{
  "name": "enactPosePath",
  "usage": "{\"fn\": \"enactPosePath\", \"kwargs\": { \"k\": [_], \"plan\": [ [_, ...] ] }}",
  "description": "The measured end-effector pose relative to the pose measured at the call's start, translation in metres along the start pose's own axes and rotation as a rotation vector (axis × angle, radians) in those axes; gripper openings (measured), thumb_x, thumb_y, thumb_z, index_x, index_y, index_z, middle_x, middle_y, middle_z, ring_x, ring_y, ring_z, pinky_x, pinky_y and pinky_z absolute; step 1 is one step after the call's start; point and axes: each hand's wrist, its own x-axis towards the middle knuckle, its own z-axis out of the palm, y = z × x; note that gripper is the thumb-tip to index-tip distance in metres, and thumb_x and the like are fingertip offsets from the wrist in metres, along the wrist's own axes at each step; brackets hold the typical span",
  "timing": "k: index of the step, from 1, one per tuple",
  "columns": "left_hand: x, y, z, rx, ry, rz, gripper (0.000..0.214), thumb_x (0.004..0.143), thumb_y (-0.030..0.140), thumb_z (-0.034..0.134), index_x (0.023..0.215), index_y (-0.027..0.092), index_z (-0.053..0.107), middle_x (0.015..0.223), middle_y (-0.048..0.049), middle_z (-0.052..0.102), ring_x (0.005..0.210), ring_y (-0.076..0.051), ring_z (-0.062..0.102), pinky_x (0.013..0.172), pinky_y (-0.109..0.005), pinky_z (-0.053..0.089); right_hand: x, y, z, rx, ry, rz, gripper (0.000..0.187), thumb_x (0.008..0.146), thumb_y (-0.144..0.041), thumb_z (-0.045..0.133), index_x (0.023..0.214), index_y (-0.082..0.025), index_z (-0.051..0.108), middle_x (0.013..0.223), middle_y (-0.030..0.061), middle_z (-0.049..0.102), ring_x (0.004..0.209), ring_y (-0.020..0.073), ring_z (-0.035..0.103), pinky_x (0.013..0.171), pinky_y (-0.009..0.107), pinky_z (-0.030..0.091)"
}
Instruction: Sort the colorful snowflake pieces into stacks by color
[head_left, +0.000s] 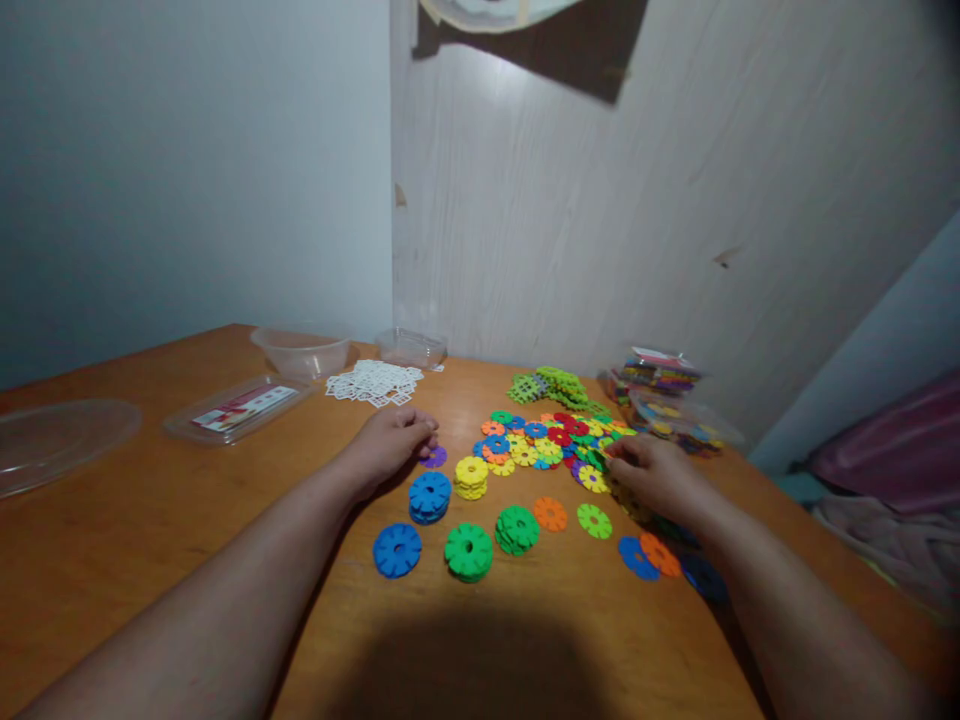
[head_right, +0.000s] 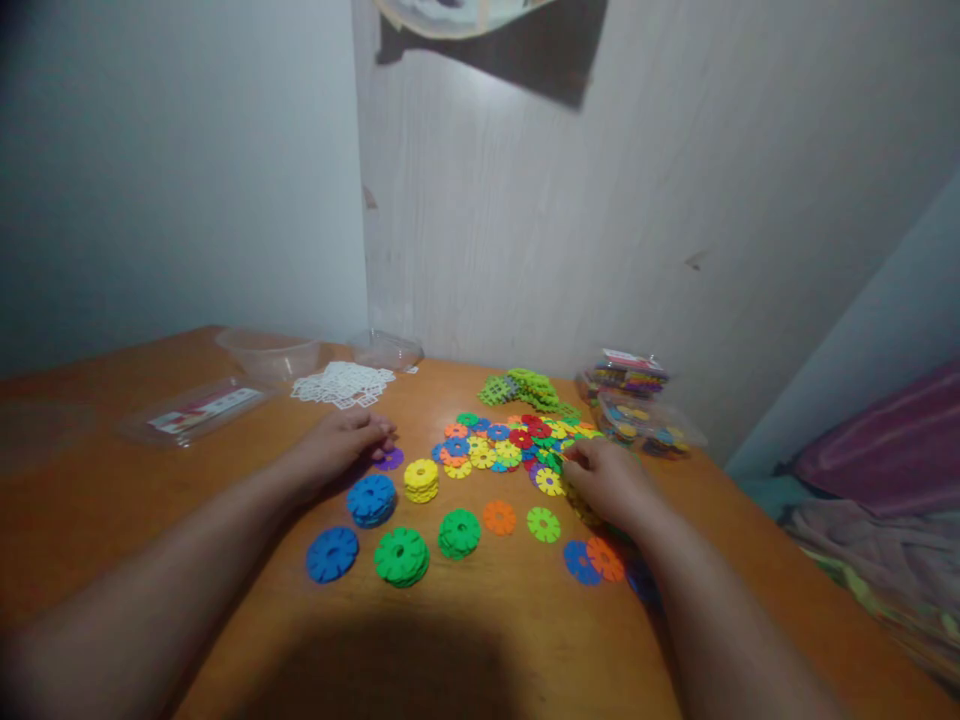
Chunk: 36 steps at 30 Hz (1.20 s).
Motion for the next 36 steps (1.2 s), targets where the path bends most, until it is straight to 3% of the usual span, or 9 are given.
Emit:
{"fn": "enactPosePath", "kwargs": {
  "k": [4,11,15,17,21,25,33,36],
  "plan": [
    [-0.002,0.002,0.001,0.006,0.0,-0.005,0.021,0.077,0.035,0.065,0.077,0.014,0.061,0.068,-0.0039,0.064,0.058,-0.011,0.055,0.057,-0.025,0.042,-0.003,-0.005,-0.003,-0.095,0.084,-0.023,0.022,0.083,-0.031,0.051,0.082,-0.019,0.069,0.083,0.007,0.067,0.074,0.019,0.058,0.063,0.026,0.036],
    [-0.001,0.001,0.001,-0.003,0.006,-0.017,0.021,0.076,0.035,0.066,0.074,0.015,0.06,0.065,-0.0032,0.063,0.056,-0.01,0.055,0.057,-0.025,0.042,-0.008,-0.01,-0.007,-0.106,0.064,-0.066,0.026,0.086,-0.038,0.051,0.083,-0.02,0.069,0.083,0.0065,0.065,0.074,0.0187,0.058,0.062,0.026,0.036],
    [-0.001,0.001,0.0,0.005,0.001,-0.021,0.022,0.077,0.036,0.065,0.073,0.015,0.06,0.066,-0.0037,0.064,0.057,-0.011,0.056,0.058,-0.025,0.043,-0.013,-0.018,-0.012,0.037,0.15,-0.047,0.028,0.088,-0.039,0.049,0.087,-0.02,0.07,0.083,0.0059,0.066,0.076,0.0194,0.058,0.065,0.027,0.038],
    [-0.001,0.001,0.0,0.014,-0.004,-0.025,0.022,0.077,0.036,0.065,0.073,0.016,0.06,0.065,-0.0036,0.063,0.056,-0.011,0.055,0.058,-0.026,0.043,-0.018,-0.027,-0.01,0.249,0.085,-0.012,0.027,0.086,-0.041,0.051,0.084,-0.019,0.067,0.075,0.0033,0.064,0.069,0.0169,0.056,0.06,0.026,0.038],
    [0.0,0.002,0.0,0.019,0.011,-0.015,0.021,0.076,0.036,0.065,0.073,0.016,0.061,0.066,-0.0042,0.064,0.057,-0.012,0.056,0.058,-0.026,0.043,-0.03,-0.05,0.002,0.694,-0.225,0.078,0.029,0.083,-0.047,0.057,0.079,-0.018,0.059,0.059,-0.0029,0.052,0.05,0.0102,0.042,0.046,0.023,0.029],
    [-0.002,0.005,0.002,0.021,0.02,-0.014,0.02,0.077,0.035,0.064,0.073,0.016,0.06,0.066,-0.0043,0.064,0.056,-0.011,0.055,0.056,-0.026,0.042,-0.035,-0.061,0.011,0.793,-0.398,0.054,0.026,0.082,-0.044,0.061,0.078,-0.018,0.061,0.056,-0.0041,0.048,0.047,0.0077,0.035,0.043,0.021,0.023],
    [-0.004,0.007,0.003,0.014,0.018,-0.022,0.019,0.076,0.034,0.065,0.073,0.016,0.06,0.066,-0.0041,0.064,0.057,-0.012,0.055,0.057,-0.026,0.042,-0.035,-0.064,0.017,0.689,-0.353,0.024,0.021,0.08,-0.039,0.061,0.084,-0.019,0.065,0.061,-0.0015,0.055,0.051,0.0093,0.042,0.044,0.021,0.025],
    [-0.003,0.006,0.002,0.014,0.013,-0.032,0.02,0.076,0.035,0.065,0.074,0.016,0.06,0.067,-0.0045,0.065,0.057,-0.011,0.055,0.056,-0.025,0.042,-0.028,-0.048,0.012,0.719,-0.22,0.084,0.025,0.079,-0.043,0.06,0.087,-0.019,0.063,0.063,-0.0013,0.057,0.051,0.0103,0.044,0.045,0.021,0.029]
  ]
}}
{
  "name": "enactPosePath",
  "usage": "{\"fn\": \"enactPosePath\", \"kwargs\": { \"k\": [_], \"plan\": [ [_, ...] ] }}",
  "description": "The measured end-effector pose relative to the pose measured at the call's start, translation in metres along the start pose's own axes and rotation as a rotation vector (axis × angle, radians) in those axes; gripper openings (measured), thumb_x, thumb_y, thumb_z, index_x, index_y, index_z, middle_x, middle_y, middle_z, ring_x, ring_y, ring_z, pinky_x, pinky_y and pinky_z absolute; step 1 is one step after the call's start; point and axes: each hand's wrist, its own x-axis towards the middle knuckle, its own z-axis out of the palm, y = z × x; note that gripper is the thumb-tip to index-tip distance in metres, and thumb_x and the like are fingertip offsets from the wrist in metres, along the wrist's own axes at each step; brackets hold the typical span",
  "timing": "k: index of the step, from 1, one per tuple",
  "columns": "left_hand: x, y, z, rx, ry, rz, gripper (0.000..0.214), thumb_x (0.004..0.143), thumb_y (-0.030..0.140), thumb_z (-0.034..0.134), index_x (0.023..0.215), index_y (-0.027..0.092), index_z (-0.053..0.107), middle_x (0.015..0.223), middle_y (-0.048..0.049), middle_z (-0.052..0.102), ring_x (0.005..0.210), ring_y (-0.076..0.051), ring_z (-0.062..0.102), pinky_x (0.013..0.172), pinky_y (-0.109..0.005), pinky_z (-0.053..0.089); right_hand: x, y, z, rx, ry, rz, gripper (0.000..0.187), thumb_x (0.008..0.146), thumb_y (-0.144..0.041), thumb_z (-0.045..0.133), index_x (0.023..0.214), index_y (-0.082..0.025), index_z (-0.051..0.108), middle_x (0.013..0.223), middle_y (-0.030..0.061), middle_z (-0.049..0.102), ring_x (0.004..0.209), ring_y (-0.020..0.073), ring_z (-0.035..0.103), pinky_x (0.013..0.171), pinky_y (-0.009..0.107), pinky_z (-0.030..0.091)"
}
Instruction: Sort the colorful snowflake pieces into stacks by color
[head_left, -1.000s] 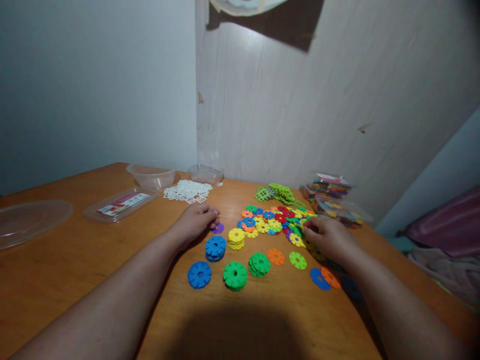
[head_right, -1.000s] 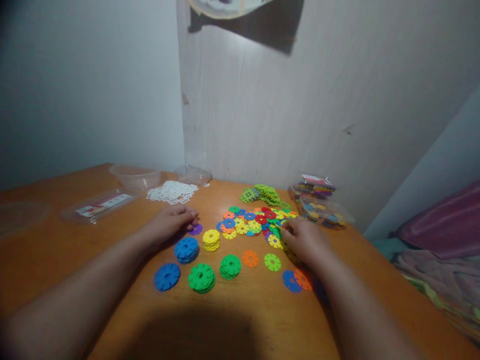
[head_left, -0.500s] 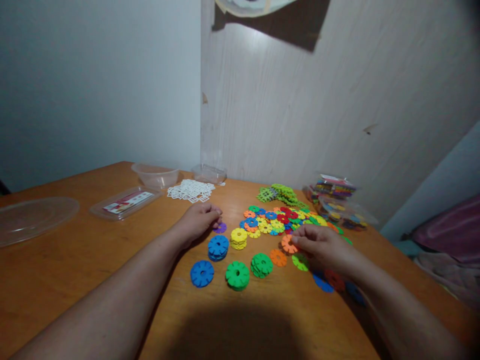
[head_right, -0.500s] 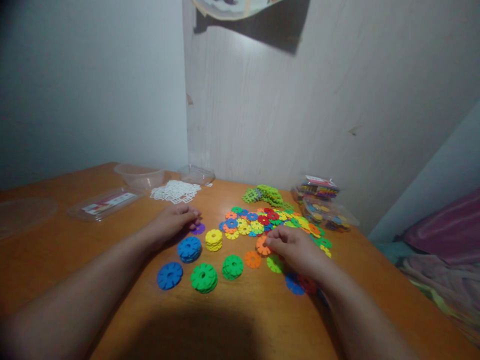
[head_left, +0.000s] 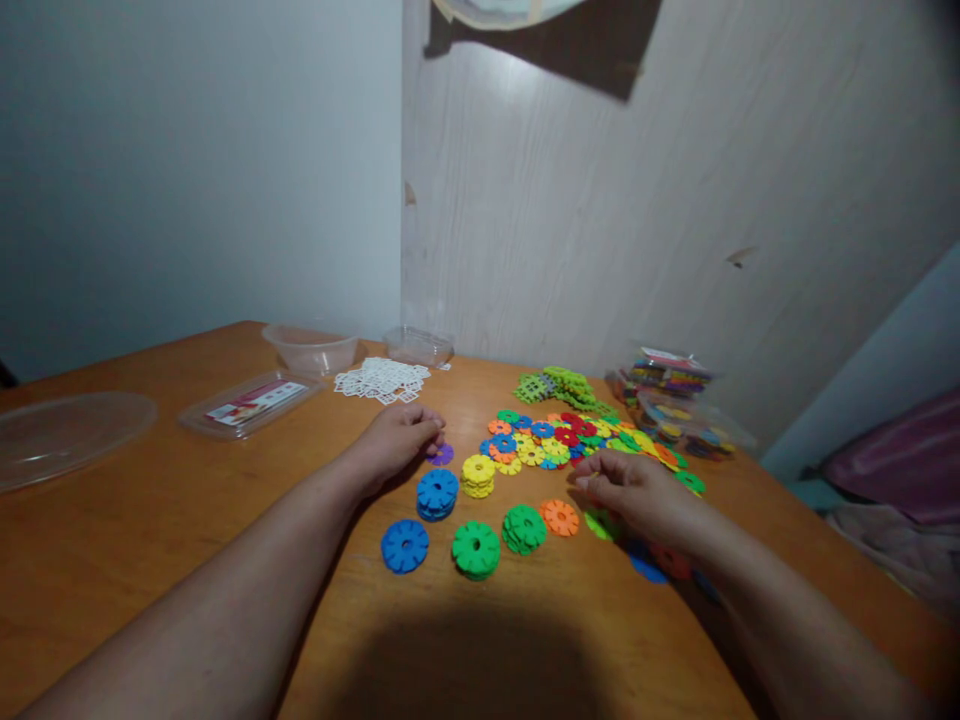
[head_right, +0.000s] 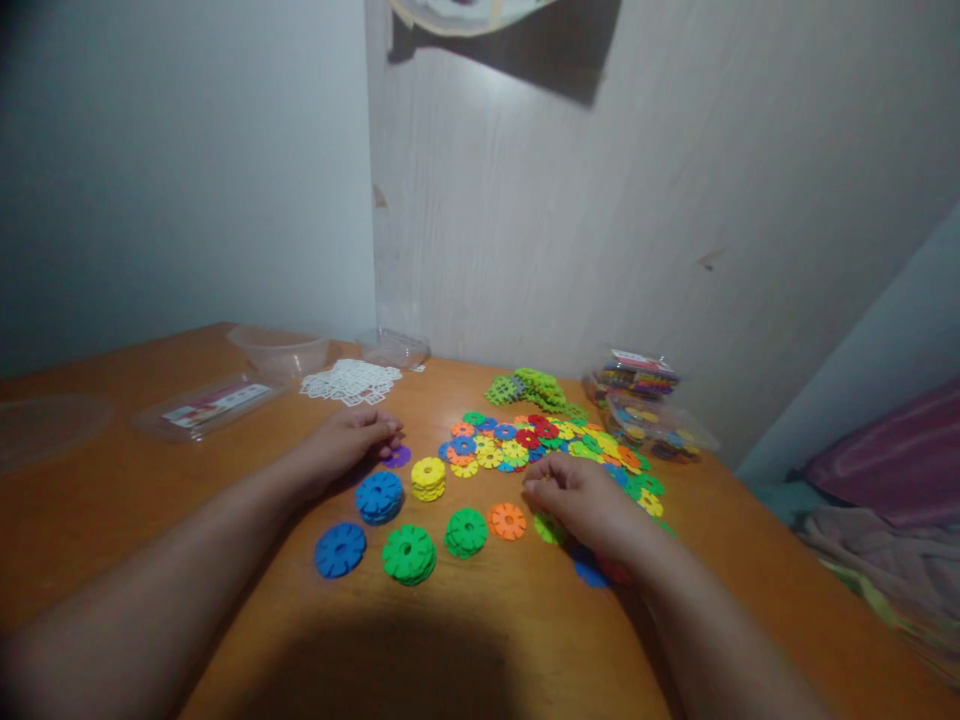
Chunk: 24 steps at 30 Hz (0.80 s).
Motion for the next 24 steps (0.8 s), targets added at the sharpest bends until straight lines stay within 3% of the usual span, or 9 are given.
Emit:
{"fn": "enactPosePath", "kwargs": {
  "k": [4,6,11,16,24],
  "plan": [
    [0.001,-0.001,-0.001,0.002,-0.012,-0.002,0.021,0.076,0.036,0.066,0.075,0.015,0.061,0.068,-0.0047,0.065,0.057,-0.011,0.055,0.057,-0.025,0.042,0.01,0.02,-0.037,-0.18,0.333,-0.024,0.024,0.076,-0.042,0.059,0.083,-0.018,0.062,0.064,-0.0014,0.057,0.055,0.0123,0.046,0.05,0.023,0.034],
    [0.001,0.0,-0.001,0.003,-0.009,0.002,0.022,0.075,0.036,0.066,0.075,0.015,0.061,0.068,-0.0048,0.065,0.058,-0.012,0.056,0.057,-0.025,0.042,0.014,0.029,-0.05,-0.302,0.376,-0.046,0.021,0.076,-0.038,0.057,0.081,-0.019,0.063,0.067,-0.0004,0.06,0.06,0.014,0.05,0.054,0.024,0.037],
    [-0.001,0.003,-0.001,0.021,-0.018,0.011,0.022,0.075,0.036,0.066,0.071,0.016,0.06,0.065,-0.0037,0.064,0.057,-0.012,0.055,0.057,-0.025,0.041,0.014,0.03,-0.048,-0.461,0.199,-0.06,0.016,0.076,-0.03,0.055,0.08,-0.019,0.065,0.07,0.0003,0.064,0.064,0.0155,0.054,0.056,0.024,0.038],
    [0.0,0.003,-0.002,0.035,-0.022,0.003,0.023,0.076,0.037,0.066,0.072,0.016,0.06,0.063,-0.0027,0.063,0.055,-0.012,0.054,0.056,-0.025,0.04,0.001,0.016,-0.052,-0.513,0.132,-0.043,0.016,0.077,-0.031,0.052,0.068,-0.018,0.056,0.062,-0.0013,0.056,0.057,0.0126,0.047,0.051,0.023,0.032],
    [-0.002,0.008,0.001,0.008,-0.013,-0.011,0.021,0.075,0.036,0.066,0.073,0.015,0.059,0.063,-0.0024,0.062,0.055,-0.011,0.053,0.055,-0.025,0.041,-0.037,0.007,-0.07,-0.485,-0.161,0.056,0.018,0.069,-0.032,0.068,0.077,-0.019,0.059,0.066,-0.0017,0.057,0.059,0.0126,0.048,0.049,0.022,0.031]
  ]
}}
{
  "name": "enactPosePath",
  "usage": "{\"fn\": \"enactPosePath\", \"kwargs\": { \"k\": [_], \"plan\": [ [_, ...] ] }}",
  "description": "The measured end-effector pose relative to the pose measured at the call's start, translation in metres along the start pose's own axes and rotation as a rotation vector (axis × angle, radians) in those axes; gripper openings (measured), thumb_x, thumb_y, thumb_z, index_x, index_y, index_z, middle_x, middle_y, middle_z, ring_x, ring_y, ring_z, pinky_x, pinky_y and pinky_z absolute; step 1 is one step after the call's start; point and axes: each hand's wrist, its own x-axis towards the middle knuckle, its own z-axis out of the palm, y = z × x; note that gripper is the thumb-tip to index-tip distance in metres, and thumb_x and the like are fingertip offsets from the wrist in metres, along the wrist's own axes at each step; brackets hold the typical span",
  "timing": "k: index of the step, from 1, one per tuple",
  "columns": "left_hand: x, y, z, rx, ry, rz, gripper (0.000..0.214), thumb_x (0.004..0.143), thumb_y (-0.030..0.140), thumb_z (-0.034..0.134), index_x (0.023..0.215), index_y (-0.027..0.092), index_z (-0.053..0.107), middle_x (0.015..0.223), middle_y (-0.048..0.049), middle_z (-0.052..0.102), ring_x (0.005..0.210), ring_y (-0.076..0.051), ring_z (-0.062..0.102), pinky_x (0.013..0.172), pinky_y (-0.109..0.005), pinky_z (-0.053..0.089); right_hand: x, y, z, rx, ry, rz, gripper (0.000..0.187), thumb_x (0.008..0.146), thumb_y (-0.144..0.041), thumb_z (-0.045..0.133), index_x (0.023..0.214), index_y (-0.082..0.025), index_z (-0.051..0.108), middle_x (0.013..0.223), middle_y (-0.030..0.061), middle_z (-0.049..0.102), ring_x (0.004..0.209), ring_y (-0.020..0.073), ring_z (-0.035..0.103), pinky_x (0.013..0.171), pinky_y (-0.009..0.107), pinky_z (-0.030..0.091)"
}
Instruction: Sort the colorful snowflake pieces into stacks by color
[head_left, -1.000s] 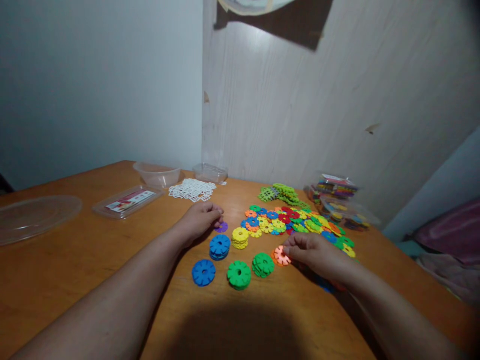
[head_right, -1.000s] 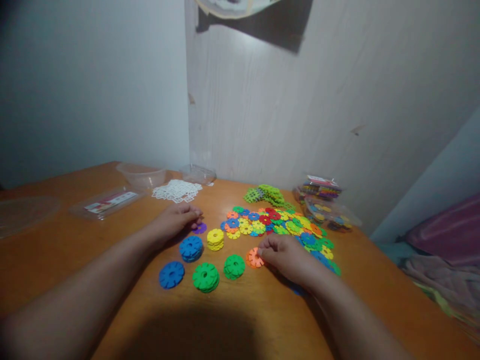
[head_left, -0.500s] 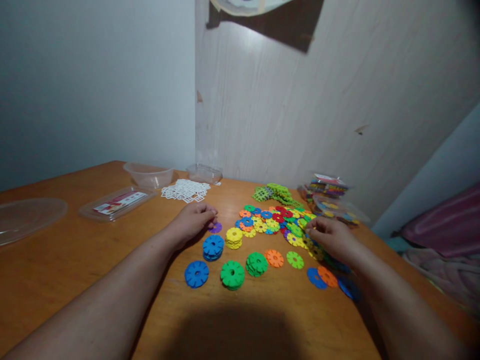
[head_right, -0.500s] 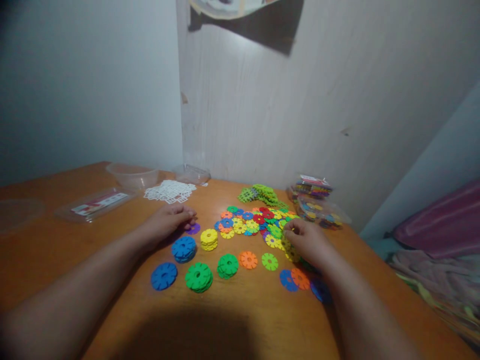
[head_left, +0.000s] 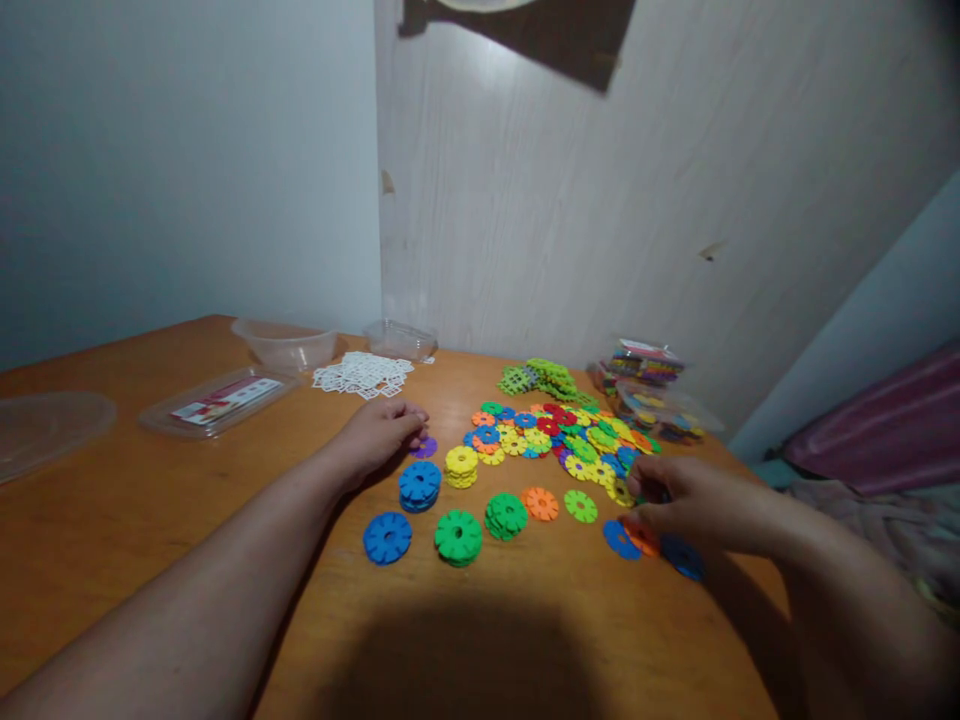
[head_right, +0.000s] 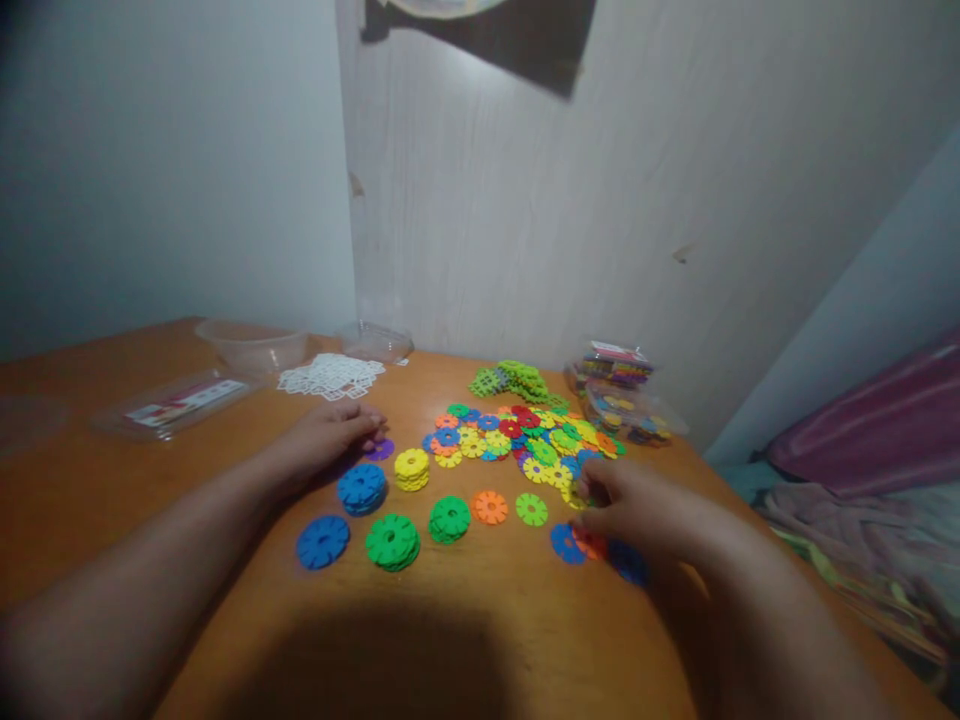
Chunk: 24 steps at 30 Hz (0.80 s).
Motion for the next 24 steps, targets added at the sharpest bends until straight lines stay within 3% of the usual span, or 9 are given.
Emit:
{"fn": "enactPosePath", "kwargs": {
  "k": [6,12,17,20,24],
  "plan": [
    [0.0,-0.002,0.002,-0.001,0.015,0.013,0.02,0.075,0.034,0.066,0.074,0.015,0.06,0.065,-0.004,0.064,0.055,-0.011,0.053,0.055,-0.025,0.041,-0.016,0.016,0.018,0.011,-0.044,0.02,0.02,0.071,-0.031,0.068,0.086,-0.02,0.062,0.072,-0.0008,0.056,0.064,0.0137,0.049,0.053,0.023,0.034],
    [-0.001,-0.002,0.004,-0.029,0.023,0.009,0.019,0.074,0.033,0.065,0.073,0.015,0.06,0.066,-0.004,0.065,0.056,-0.011,0.055,0.058,-0.025,0.042,-0.013,0.021,0.021,0.114,0.013,-0.016,0.025,0.074,-0.043,0.067,0.076,-0.019,0.06,0.067,-0.0013,0.052,0.061,0.0131,0.044,0.051,0.023,0.032],
    [-0.001,-0.001,0.003,-0.011,0.004,0.02,0.019,0.075,0.034,0.065,0.071,0.016,0.059,0.062,-0.0028,0.063,0.054,-0.011,0.053,0.056,-0.025,0.041,-0.001,-0.006,0.023,0.427,0.024,-0.005,0.037,0.079,-0.054,0.061,0.072,-0.019,0.057,0.06,-0.0024,0.05,0.051,0.01,0.04,0.047,0.023,0.031],
    [0.002,-0.004,0.002,-0.001,0.009,0.027,0.02,0.075,0.035,0.065,0.071,0.016,0.059,0.064,-0.0037,0.063,0.055,-0.012,0.054,0.056,-0.025,0.041,0.012,-0.032,0.032,0.457,0.104,-0.044,0.034,0.079,-0.05,0.063,0.071,-0.018,0.057,0.059,-0.0024,0.05,0.051,0.0094,0.041,0.047,0.022,0.031],
    [0.002,-0.005,0.002,-0.007,0.015,0.032,0.02,0.074,0.035,0.065,0.07,0.016,0.059,0.062,-0.0028,0.063,0.054,-0.012,0.054,0.056,-0.025,0.041,0.03,-0.056,0.051,0.462,0.068,-0.06,0.032,0.081,-0.047,0.06,0.068,-0.018,0.054,0.055,-0.0022,0.052,0.047,0.0084,0.04,0.045,0.022,0.028]
  ]
}}
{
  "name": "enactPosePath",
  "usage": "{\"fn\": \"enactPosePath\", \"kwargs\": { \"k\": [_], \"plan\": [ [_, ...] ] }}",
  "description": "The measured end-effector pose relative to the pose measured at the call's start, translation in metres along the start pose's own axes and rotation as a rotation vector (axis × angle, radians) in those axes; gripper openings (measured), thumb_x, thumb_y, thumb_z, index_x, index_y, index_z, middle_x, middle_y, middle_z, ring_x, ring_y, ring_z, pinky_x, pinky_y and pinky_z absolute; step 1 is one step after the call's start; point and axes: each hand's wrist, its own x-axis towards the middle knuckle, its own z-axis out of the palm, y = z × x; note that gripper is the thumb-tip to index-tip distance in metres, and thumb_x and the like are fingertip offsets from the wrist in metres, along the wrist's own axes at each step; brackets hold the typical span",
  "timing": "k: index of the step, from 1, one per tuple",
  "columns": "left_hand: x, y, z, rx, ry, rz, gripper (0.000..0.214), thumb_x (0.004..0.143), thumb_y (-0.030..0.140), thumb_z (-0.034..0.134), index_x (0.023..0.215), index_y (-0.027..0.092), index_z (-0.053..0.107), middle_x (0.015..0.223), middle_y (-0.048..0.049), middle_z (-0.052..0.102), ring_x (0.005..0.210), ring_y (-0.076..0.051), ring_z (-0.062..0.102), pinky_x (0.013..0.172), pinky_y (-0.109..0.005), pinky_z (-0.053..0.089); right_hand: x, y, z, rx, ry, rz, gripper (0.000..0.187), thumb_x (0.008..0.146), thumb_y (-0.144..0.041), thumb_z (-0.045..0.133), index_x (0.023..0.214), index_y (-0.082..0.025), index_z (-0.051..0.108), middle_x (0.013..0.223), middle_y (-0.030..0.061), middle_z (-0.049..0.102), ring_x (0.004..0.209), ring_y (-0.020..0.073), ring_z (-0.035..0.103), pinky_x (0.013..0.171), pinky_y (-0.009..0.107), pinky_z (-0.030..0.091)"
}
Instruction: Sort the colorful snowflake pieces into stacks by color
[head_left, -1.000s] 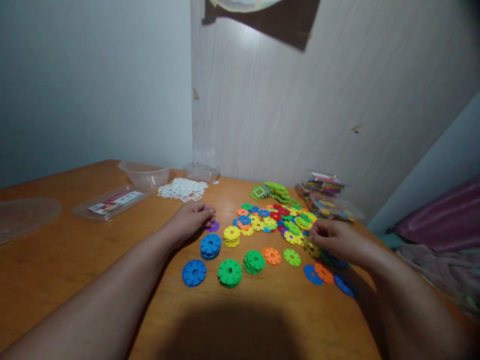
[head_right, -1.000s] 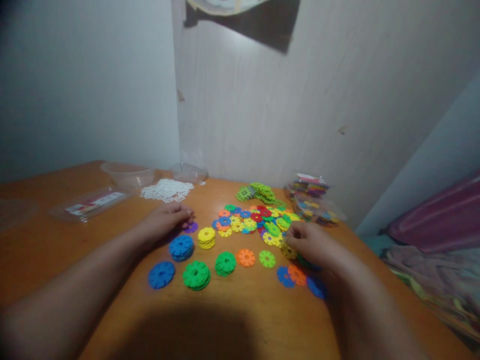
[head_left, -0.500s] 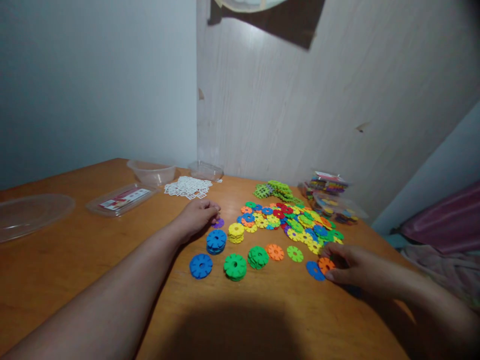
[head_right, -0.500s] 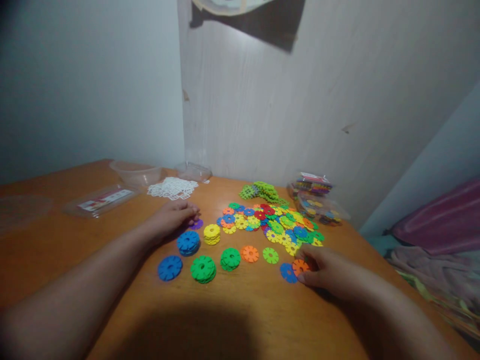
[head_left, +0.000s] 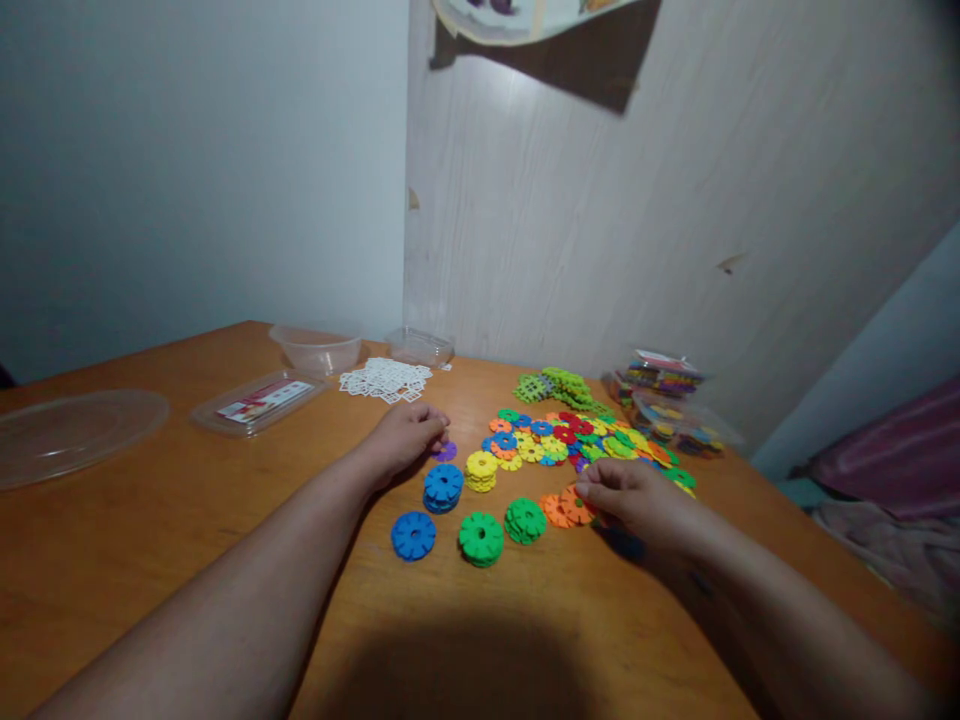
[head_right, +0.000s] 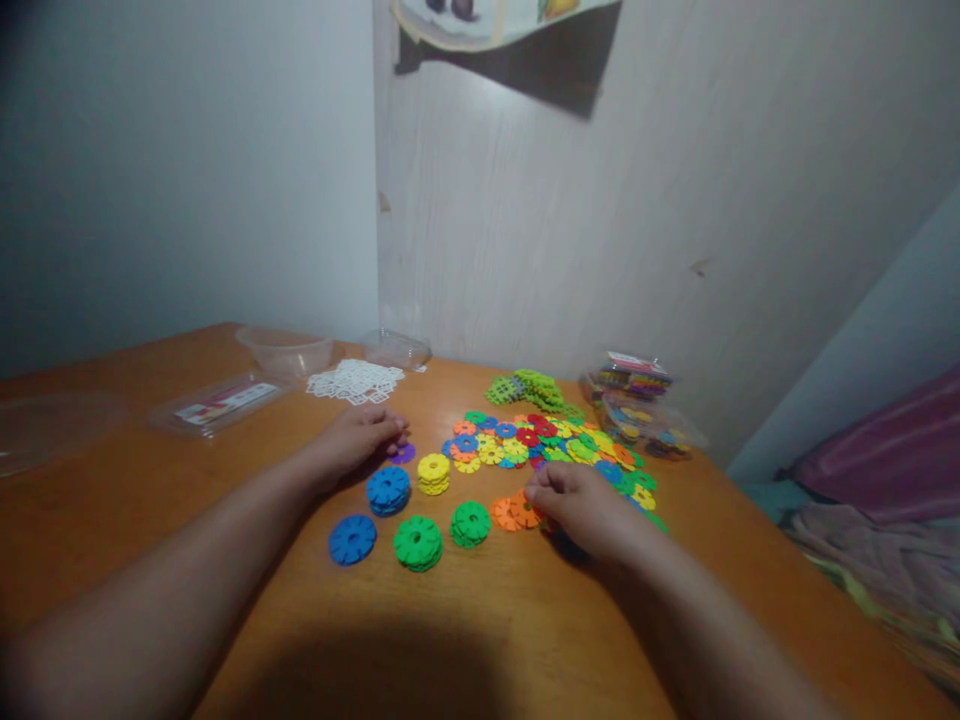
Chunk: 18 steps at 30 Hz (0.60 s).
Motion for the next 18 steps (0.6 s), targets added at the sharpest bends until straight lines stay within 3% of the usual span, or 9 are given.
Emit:
{"fn": "enactPosePath", "kwargs": {
  "k": [4,9,13,18],
  "plan": [
    [-0.003,0.004,0.002,-0.016,-0.003,-0.024,0.018,0.075,0.033,0.065,0.072,0.016,0.06,0.062,-0.0024,0.063,0.053,-0.011,0.054,0.056,-0.025,0.041,0.01,0.004,0.01,-0.018,-0.022,0.023,0.029,0.082,-0.046,0.057,0.074,-0.019,0.057,0.055,-0.0026,0.052,0.046,0.0089,0.04,0.044,0.022,0.027],
    [-0.005,0.005,0.002,-0.043,0.003,-0.021,0.015,0.077,0.03,0.063,0.074,0.016,0.06,0.062,-0.0026,0.063,0.057,-0.012,0.057,0.058,-0.026,0.044,0.01,0.01,0.003,-0.113,0.029,-0.03,0.025,0.081,-0.042,0.058,0.079,-0.017,0.062,0.062,-0.0017,0.052,0.055,0.0107,0.043,0.05,0.023,0.031],
    [-0.005,0.004,0.003,-0.033,0.003,-0.015,0.015,0.077,0.03,0.063,0.074,0.016,0.06,0.063,-0.0033,0.063,0.057,-0.013,0.057,0.058,-0.026,0.044,-0.001,0.0,0.007,-0.186,-0.025,-0.006,0.019,0.079,-0.036,0.059,0.082,-0.018,0.063,0.064,-0.0019,0.052,0.057,0.0108,0.041,0.049,0.023,0.029],
    [-0.005,0.004,0.003,-0.012,0.009,-0.009,0.016,0.076,0.031,0.064,0.073,0.016,0.06,0.062,-0.0025,0.063,0.055,-0.012,0.055,0.057,-0.025,0.042,-0.005,-0.01,0.016,-0.225,0.004,-0.041,0.014,0.077,-0.032,0.06,0.079,-0.018,0.061,0.063,-0.0024,0.05,0.057,0.011,0.04,0.05,0.023,0.028]
  ]
}}
